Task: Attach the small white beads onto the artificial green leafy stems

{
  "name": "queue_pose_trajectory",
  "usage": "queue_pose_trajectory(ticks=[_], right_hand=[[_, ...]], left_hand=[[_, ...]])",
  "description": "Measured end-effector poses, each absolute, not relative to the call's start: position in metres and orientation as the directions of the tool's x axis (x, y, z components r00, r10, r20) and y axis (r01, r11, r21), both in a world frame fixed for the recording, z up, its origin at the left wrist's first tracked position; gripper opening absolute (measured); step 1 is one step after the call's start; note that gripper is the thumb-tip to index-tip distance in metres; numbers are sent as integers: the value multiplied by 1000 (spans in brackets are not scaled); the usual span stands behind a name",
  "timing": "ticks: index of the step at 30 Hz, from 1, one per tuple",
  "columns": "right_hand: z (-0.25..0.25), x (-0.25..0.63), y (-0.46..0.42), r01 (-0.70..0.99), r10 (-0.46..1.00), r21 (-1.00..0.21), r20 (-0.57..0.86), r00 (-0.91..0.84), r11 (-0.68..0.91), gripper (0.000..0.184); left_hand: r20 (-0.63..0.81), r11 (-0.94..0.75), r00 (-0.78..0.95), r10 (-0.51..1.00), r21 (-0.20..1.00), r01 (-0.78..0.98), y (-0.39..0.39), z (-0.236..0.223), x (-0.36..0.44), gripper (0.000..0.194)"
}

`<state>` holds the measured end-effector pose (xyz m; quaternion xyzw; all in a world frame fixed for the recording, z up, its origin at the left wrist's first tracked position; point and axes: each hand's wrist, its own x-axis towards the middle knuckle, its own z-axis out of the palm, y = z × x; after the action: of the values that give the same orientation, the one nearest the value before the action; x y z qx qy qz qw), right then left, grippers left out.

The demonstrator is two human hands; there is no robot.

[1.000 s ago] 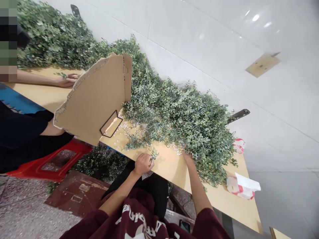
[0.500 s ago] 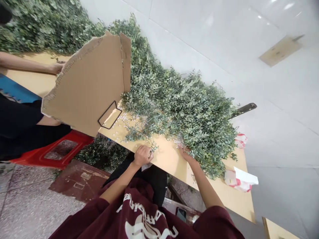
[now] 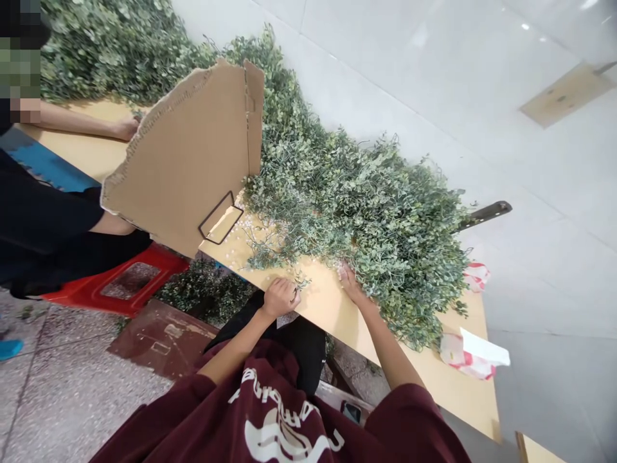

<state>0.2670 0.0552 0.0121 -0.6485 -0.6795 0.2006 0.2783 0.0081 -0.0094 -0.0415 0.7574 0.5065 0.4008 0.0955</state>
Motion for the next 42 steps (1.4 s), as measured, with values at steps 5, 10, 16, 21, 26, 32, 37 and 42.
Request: queue_pose_trajectory(ticks=[5, 10, 16, 21, 26, 32, 37, 42], right_hand=[[16, 263, 44, 789, 957, -555, 51, -285, 264, 47], [25, 269, 15, 776, 927, -519, 96, -362, 357, 46], [35, 277, -28, 793, 946, -524, 93, -309, 311, 38], [31, 273, -71, 752, 972, -620, 83, -219, 223, 32], [4, 256, -98, 795, 984, -607, 147, 102, 8, 44], [-7, 238, -67, 807, 946, -578, 178, 272, -123, 61], [1, 223, -11, 806, 956, -585, 174, 238, -94, 59], [-4, 199, 15, 893, 973, -442, 232, 21, 86, 61]], left_hand=[[507, -467, 167, 846, 551, 692, -10, -40, 8, 10], [502, -467, 171, 848, 553, 690, -10, -38, 8, 10], [484, -467, 194, 853, 543, 698, -9, -43, 7, 10], [488, -478, 212, 847, 523, 705, -9, -47, 8, 12], [505, -489, 216, 836, 506, 711, -9, -45, 8, 13], [511, -498, 230, 828, 483, 720, -8, -46, 8, 13], [518, -503, 228, 824, 486, 715, -8, -45, 8, 14], [550, -519, 218, 806, 481, 707, -8, -45, 8, 15]])
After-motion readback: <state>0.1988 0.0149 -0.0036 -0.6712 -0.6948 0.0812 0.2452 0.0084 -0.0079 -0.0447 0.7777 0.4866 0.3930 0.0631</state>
